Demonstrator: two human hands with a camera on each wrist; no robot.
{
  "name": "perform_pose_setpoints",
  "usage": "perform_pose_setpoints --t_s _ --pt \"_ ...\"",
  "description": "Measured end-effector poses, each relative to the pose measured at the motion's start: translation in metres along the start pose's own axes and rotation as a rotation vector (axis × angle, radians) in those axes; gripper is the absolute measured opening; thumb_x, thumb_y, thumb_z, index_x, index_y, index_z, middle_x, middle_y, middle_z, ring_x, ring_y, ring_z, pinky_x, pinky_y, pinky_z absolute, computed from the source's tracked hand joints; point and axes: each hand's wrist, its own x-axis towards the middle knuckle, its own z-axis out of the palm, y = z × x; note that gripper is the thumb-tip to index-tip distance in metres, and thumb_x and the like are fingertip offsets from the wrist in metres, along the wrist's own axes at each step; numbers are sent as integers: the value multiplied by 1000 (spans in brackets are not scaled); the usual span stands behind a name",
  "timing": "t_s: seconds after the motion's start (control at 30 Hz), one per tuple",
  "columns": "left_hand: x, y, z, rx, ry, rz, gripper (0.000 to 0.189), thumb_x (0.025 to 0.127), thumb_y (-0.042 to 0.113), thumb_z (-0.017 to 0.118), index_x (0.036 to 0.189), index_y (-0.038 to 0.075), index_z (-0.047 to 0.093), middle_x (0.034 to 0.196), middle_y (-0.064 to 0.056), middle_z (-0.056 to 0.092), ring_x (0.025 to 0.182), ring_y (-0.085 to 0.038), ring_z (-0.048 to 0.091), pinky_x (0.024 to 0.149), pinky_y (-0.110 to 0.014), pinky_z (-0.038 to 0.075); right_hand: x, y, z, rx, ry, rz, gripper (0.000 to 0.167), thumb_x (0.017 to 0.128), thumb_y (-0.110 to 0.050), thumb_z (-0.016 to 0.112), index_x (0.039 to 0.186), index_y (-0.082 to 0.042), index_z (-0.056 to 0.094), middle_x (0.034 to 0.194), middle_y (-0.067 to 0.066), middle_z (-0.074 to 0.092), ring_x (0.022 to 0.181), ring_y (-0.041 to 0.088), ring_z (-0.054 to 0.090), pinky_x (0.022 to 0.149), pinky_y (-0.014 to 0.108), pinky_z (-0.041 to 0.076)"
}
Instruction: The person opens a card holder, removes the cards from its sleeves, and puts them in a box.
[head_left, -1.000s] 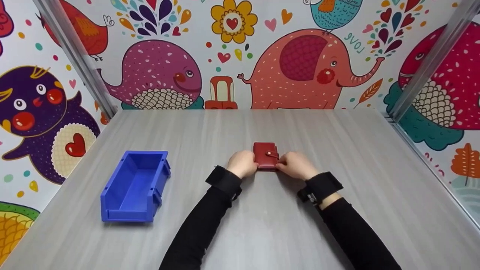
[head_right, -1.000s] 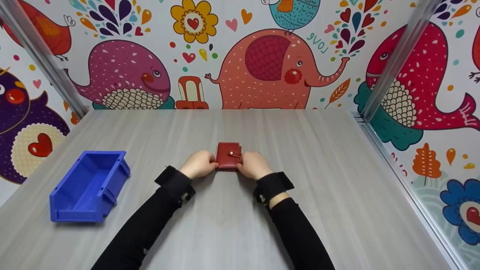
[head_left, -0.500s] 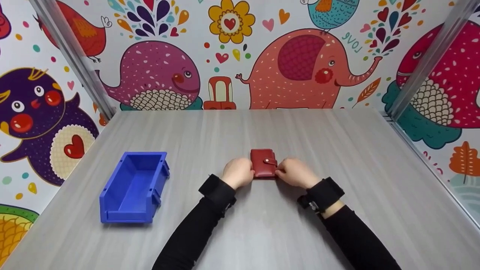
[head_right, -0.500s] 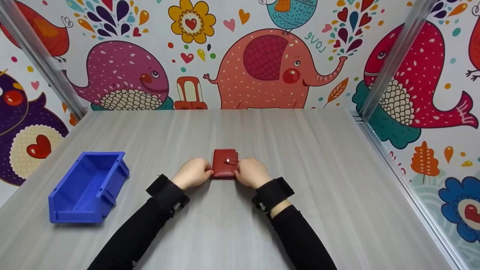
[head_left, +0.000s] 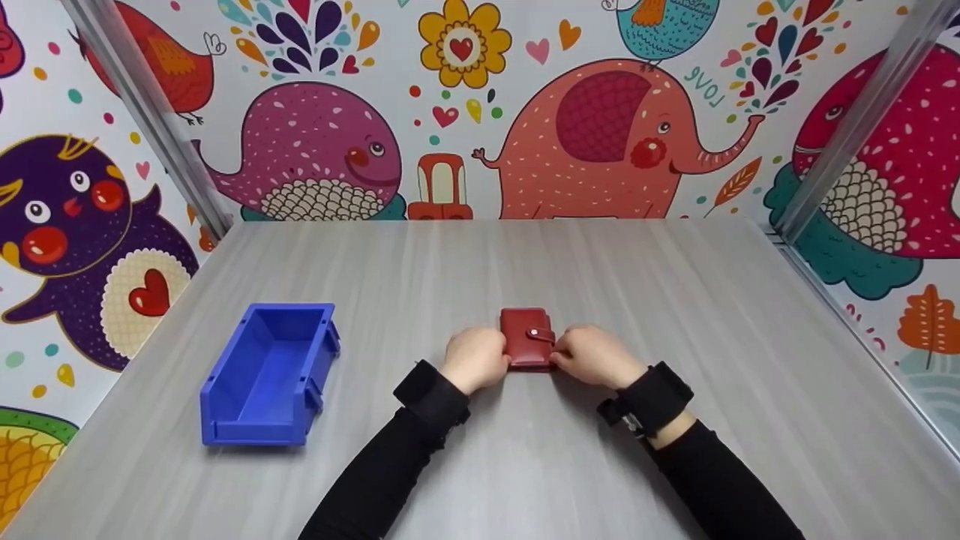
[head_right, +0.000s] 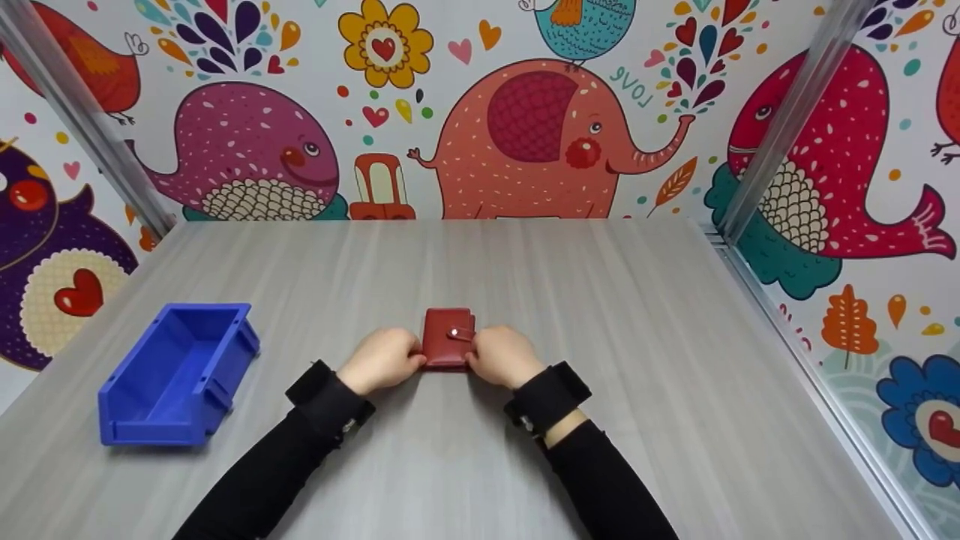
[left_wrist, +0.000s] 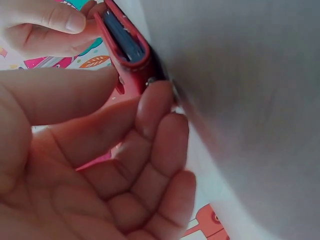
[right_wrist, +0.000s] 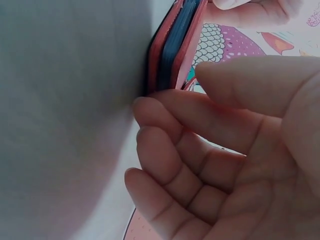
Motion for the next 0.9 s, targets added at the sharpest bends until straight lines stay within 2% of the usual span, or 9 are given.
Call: perform_pose_setpoints --t_s 0.37,0.63,0.9 --pt "-7 1 1 14 4 24 21 88 19 69 71 8 64 73 -7 66 70 -28 64 63 -44 50 -7 -3 1 8 6 -21 18 90 -10 67 73 -7 70 68 -1 53 61 12 46 60 33 44" --pt "-9 -1 2 20 27 52 23 86 18 71 67 9 61 70 -5 63 67 -27 63 60 -43 50 -11 -3 1 -22 40 -81 17 88 -8 67 71 -8 69 66 -2 50 60 13 45 59 32 42" --pt "-8 -3 -1 -44 5 42 26 86 19 71 65 11 59 63 -1 56 63 -23 57 60 -42 48 -10 -2 0 4 21 -47 16 90 -10 66 75 -8 72 69 -2 53 63 12 47 60 32 43"
